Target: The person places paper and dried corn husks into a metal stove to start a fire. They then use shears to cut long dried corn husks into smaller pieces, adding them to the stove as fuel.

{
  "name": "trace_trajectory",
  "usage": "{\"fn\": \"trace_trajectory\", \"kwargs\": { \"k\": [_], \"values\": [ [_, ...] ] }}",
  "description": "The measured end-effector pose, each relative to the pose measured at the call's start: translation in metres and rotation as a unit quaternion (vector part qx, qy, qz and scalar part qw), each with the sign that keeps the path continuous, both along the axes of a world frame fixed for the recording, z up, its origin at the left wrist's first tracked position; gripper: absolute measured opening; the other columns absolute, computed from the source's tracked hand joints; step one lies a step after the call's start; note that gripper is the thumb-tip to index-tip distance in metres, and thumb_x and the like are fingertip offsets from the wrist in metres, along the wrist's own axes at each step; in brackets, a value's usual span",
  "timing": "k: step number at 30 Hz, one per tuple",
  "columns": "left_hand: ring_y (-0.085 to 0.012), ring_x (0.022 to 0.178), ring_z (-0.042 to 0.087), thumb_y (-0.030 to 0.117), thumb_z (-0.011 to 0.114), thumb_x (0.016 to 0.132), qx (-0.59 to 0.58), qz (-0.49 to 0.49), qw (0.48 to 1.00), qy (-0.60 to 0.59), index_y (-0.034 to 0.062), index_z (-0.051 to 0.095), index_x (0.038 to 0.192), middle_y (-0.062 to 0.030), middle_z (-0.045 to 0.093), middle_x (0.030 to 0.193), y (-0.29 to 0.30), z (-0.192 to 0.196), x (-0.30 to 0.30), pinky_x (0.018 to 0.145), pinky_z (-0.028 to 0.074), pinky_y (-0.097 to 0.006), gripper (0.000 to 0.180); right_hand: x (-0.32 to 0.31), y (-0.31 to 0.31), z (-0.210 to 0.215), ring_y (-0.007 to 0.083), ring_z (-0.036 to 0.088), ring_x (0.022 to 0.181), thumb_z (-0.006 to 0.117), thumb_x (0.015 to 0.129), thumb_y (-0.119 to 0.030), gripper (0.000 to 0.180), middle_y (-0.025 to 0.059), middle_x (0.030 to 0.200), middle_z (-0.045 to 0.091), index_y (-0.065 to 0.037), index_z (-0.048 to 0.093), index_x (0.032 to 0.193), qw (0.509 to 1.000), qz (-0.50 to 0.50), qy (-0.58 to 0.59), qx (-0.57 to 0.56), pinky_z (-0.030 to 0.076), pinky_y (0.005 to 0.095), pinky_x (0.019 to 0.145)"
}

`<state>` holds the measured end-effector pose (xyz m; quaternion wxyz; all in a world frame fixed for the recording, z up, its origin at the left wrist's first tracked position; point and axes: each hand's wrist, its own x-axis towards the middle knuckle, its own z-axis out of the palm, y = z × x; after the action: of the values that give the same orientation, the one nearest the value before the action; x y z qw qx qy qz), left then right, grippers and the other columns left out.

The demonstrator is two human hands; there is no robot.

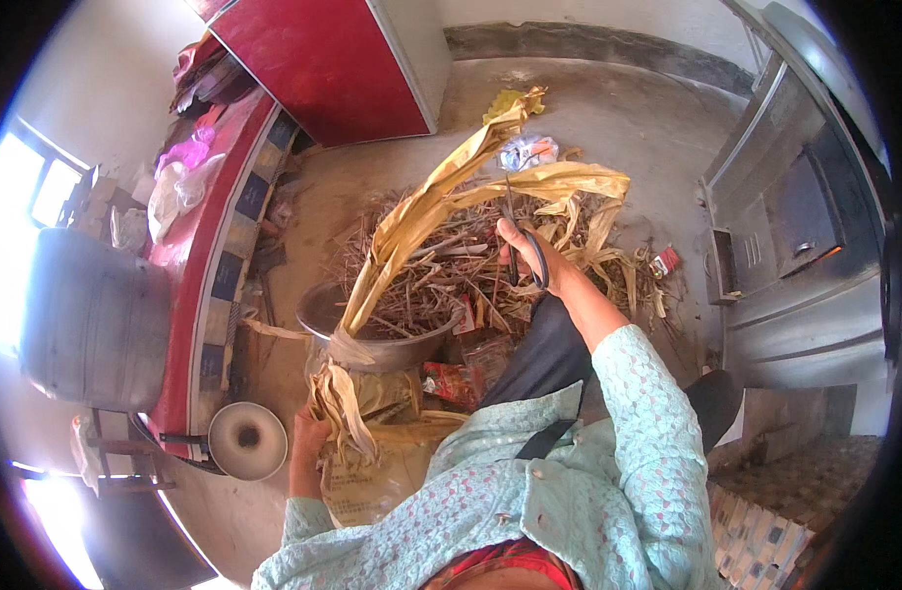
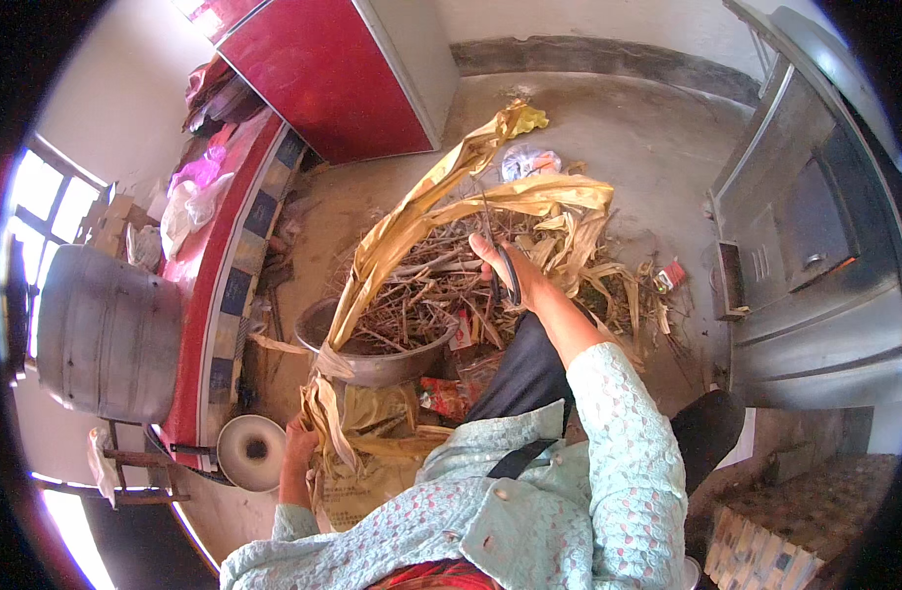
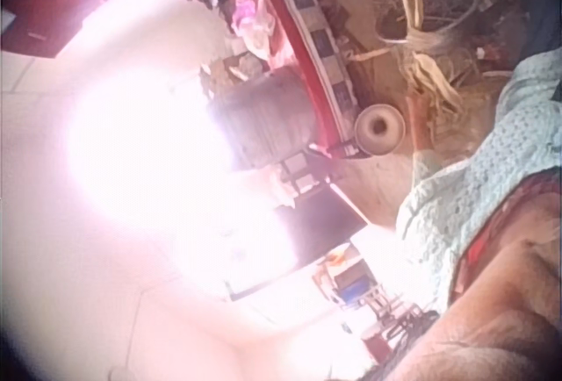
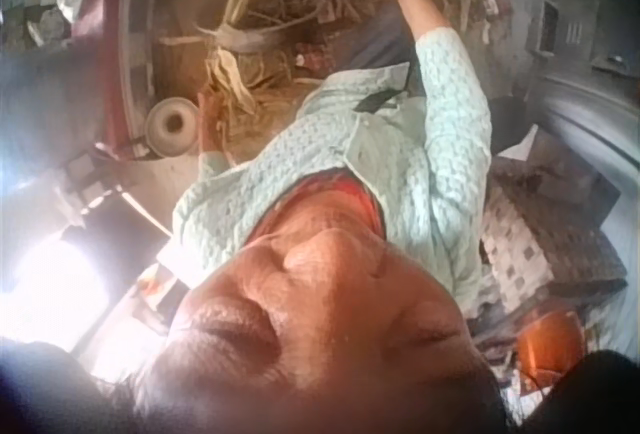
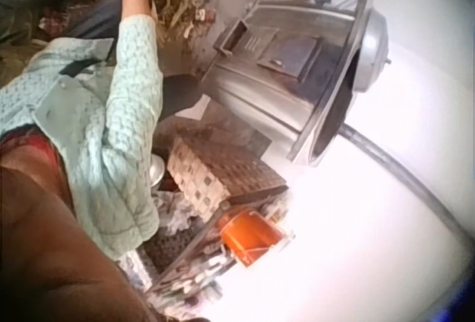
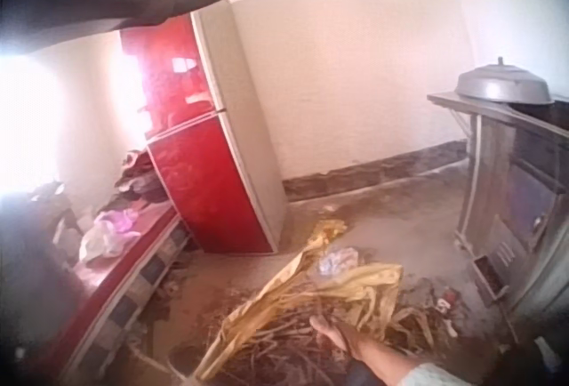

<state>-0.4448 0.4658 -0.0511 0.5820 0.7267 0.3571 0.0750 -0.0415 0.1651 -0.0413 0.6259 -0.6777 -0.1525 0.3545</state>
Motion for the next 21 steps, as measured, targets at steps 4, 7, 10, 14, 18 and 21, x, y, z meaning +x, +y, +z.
{"fn": "trace_trajectory", "kwargs": {
  "k": [4,7,10,14,18,21],
  "values": [
    [-0.0047,0.071,0.054,-0.002,0.057,0.072,-0.023,-0.007,0.999,0.024,0.0030,0.068,0.093,0.0048,0.064,0.083,-0.015,0.004,0.000,0.064,0.046,-0.022,0.025,0.003,0.002,0.001,0.0088,0.054,0.069,0.051,0.075,-0.076,0.081,0.0008,0.076,0.051,-0.003,0.053,0.110,0.998,-0.061,0.023,0.020,0.041,0.0219,0.053],
    [-0.0050,0.071,0.055,-0.001,0.057,0.073,0.019,-0.019,0.998,0.062,0.0023,0.067,0.094,0.0041,0.064,0.084,-0.023,0.015,0.005,0.064,0.046,-0.022,0.023,0.002,0.002,0.002,0.0071,0.048,0.045,0.056,0.081,-0.064,0.065,-0.0029,0.058,0.048,-0.001,0.059,0.097,0.991,-0.119,0.044,0.033,0.036,0.0210,0.040],
    [-0.0054,0.072,0.055,-0.001,0.059,0.074,0.029,-0.034,0.997,0.062,0.0019,0.067,0.095,0.0036,0.065,0.085,-0.023,0.017,0.007,0.065,0.046,-0.022,0.022,0.002,-0.003,0.004,0.0071,0.045,0.041,0.059,0.085,-0.055,0.054,-0.0026,0.054,0.047,-0.001,0.059,0.090,0.993,-0.108,0.044,0.032,0.035,0.0209,0.038],
    [-0.0065,0.075,0.057,-0.001,0.060,0.076,-0.017,-0.026,0.999,0.028,0.0017,0.067,0.097,0.0022,0.066,0.089,-0.004,-0.006,-0.010,0.068,0.047,-0.023,0.022,-0.001,-0.003,0.007,0.0079,0.045,0.038,0.060,0.087,-0.048,0.047,-0.0021,0.053,0.047,-0.002,0.058,0.083,0.992,-0.118,0.038,0.018,0.036,0.0218,0.036],
    [-0.0081,0.078,0.059,-0.001,0.062,0.075,-0.067,-0.045,0.997,0.018,0.0015,0.066,0.099,0.0002,0.066,0.093,-0.003,0.009,-0.006,0.071,0.049,-0.025,0.024,-0.001,-0.002,0.004,0.0094,0.049,0.041,0.063,0.081,-0.055,0.054,-0.0011,0.054,0.049,-0.003,0.058,0.092,0.983,-0.157,0.053,0.083,0.039,0.0235,0.037],
    [-0.0092,0.079,0.060,-0.003,0.065,0.073,-0.098,-0.058,0.993,0.019,-0.0006,0.066,0.100,-0.0014,0.067,0.094,0.016,0.000,-0.018,0.071,0.050,-0.026,0.027,0.004,-0.003,0.005,0.0133,0.058,0.066,0.058,0.076,-0.069,0.071,-0.0007,0.073,0.053,-0.008,0.053,0.112,0.972,-0.157,0.106,0.136,0.047,0.0270,0.058]
  ]
}}
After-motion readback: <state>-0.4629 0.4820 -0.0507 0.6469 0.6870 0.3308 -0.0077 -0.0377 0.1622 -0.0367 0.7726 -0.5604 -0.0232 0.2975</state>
